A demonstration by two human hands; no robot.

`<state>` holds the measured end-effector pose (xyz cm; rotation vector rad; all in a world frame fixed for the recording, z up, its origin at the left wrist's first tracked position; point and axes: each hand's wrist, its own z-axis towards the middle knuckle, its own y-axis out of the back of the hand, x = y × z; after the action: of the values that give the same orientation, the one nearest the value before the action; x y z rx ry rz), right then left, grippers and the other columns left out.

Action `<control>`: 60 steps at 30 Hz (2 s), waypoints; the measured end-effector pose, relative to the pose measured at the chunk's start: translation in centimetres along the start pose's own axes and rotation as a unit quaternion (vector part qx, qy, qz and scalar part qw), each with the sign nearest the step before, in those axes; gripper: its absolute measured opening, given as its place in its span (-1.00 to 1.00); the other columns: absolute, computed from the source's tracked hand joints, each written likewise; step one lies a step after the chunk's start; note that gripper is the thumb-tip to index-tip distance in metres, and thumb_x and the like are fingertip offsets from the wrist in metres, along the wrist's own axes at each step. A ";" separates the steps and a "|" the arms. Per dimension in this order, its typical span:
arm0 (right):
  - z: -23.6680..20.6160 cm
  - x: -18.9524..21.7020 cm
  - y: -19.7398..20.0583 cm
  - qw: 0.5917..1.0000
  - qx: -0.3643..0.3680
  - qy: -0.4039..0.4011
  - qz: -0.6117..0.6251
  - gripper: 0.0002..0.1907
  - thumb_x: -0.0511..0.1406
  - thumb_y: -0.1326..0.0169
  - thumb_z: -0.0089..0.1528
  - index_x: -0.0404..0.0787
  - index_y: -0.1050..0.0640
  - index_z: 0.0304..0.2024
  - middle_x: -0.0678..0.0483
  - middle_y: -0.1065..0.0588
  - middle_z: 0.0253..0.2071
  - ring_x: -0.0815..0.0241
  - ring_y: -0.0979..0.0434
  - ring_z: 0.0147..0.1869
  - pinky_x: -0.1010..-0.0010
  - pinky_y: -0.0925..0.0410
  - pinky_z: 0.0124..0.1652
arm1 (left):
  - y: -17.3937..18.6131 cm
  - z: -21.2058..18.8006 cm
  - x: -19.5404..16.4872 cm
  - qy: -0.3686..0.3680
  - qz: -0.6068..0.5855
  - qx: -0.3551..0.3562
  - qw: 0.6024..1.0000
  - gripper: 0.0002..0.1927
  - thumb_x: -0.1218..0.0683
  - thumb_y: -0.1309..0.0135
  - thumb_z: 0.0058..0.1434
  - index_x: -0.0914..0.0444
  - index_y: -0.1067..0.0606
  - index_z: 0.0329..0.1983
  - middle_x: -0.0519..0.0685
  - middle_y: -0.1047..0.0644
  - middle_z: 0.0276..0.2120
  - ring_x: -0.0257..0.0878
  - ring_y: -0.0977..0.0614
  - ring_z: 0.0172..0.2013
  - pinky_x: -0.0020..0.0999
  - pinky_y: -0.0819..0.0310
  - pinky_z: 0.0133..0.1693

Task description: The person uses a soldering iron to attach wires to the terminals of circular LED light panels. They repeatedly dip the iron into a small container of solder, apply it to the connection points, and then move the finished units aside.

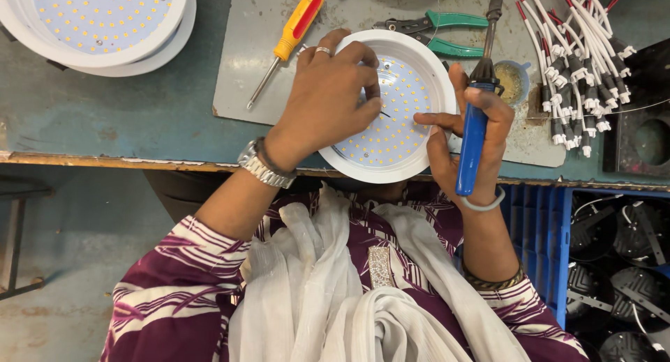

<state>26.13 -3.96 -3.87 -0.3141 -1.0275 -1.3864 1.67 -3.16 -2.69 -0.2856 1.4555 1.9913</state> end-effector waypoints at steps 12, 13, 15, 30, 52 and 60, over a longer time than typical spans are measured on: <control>-1.1 0.5 -0.1 0.999 -0.031 -0.012 -0.007 -0.37 -0.69 0.07 0.31 -0.26 -0.08 0.34 -0.33 -0.25 0.47 -0.11 -0.63 0.20 0.35 -0.57 0.02 | 1.0 -0.8 -0.6 -0.078 0.009 0.017 0.997 -0.89 0.06 -0.26 0.05 -0.03 -0.70 -0.35 -0.15 -0.55 0.12 0.21 -0.22 0.40 0.56 0.21 0.26; -1.3 0.7 -0.2 0.999 -0.035 -0.007 -0.016 -0.37 -0.69 0.06 0.31 -0.27 -0.09 0.34 -0.32 -0.25 0.45 -0.17 -0.58 0.26 0.34 -0.57 0.03 | 1.2 -0.8 -0.8 -0.083 0.006 0.027 0.996 -0.90 0.04 -0.28 0.02 -0.04 -0.70 -0.37 -0.15 -0.55 0.13 0.22 -0.20 0.40 0.60 0.26 0.24; -1.6 1.0 -0.1 0.999 -0.037 -0.016 -0.014 -0.37 -0.68 0.06 0.30 -0.26 -0.08 0.34 -0.31 -0.24 0.46 -0.14 -0.59 0.26 0.36 -0.59 0.02 | 1.5 -0.8 -1.3 -0.087 0.003 0.048 0.995 -0.91 -0.01 -0.31 0.02 -0.05 -0.71 -0.37 -0.13 -0.53 0.14 0.23 -0.16 0.41 0.64 0.33 0.23; -2.2 0.3 1.3 0.993 -0.066 -0.017 0.094 -0.35 -0.62 0.00 0.38 -0.11 -0.06 0.36 -0.19 -0.19 0.49 0.03 -0.37 0.52 0.26 -0.52 0.30 | 1.1 -1.4 -2.7 -0.069 -0.002 0.051 0.996 -0.89 -0.08 -0.30 0.12 -0.01 -0.69 -0.35 -0.10 -0.50 0.18 0.27 -0.09 0.43 0.70 0.40 0.20; -1.5 -4.2 8.7 0.987 -0.042 -0.090 -0.129 -0.12 -0.53 -0.42 0.32 -0.12 -0.06 0.38 -0.23 -0.12 0.61 -0.01 -0.07 0.68 0.23 -0.06 0.61 | 0.6 -0.9 -2.4 -0.018 -0.015 0.024 0.999 -0.90 0.03 -0.25 -0.01 0.13 -0.59 -0.52 -0.09 -0.57 -0.03 0.13 -0.26 0.39 0.43 0.05 0.27; 0.8 -4.3 7.8 0.976 -0.038 -0.077 -0.202 -0.10 -0.52 -0.46 0.29 -0.10 -0.07 0.37 -0.24 -0.19 0.57 -0.03 -0.31 0.62 0.30 -0.40 0.48 | 0.7 -0.7 -2.6 -0.016 -0.015 0.031 0.999 -0.90 0.04 -0.25 -0.04 0.14 -0.59 -0.55 -0.09 -0.54 -0.04 0.12 -0.24 0.39 0.41 0.03 0.28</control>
<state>33.43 1.17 -3.72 -0.2815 -1.2138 -1.7932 3.15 -4.90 -1.06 -0.2478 1.4815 1.9142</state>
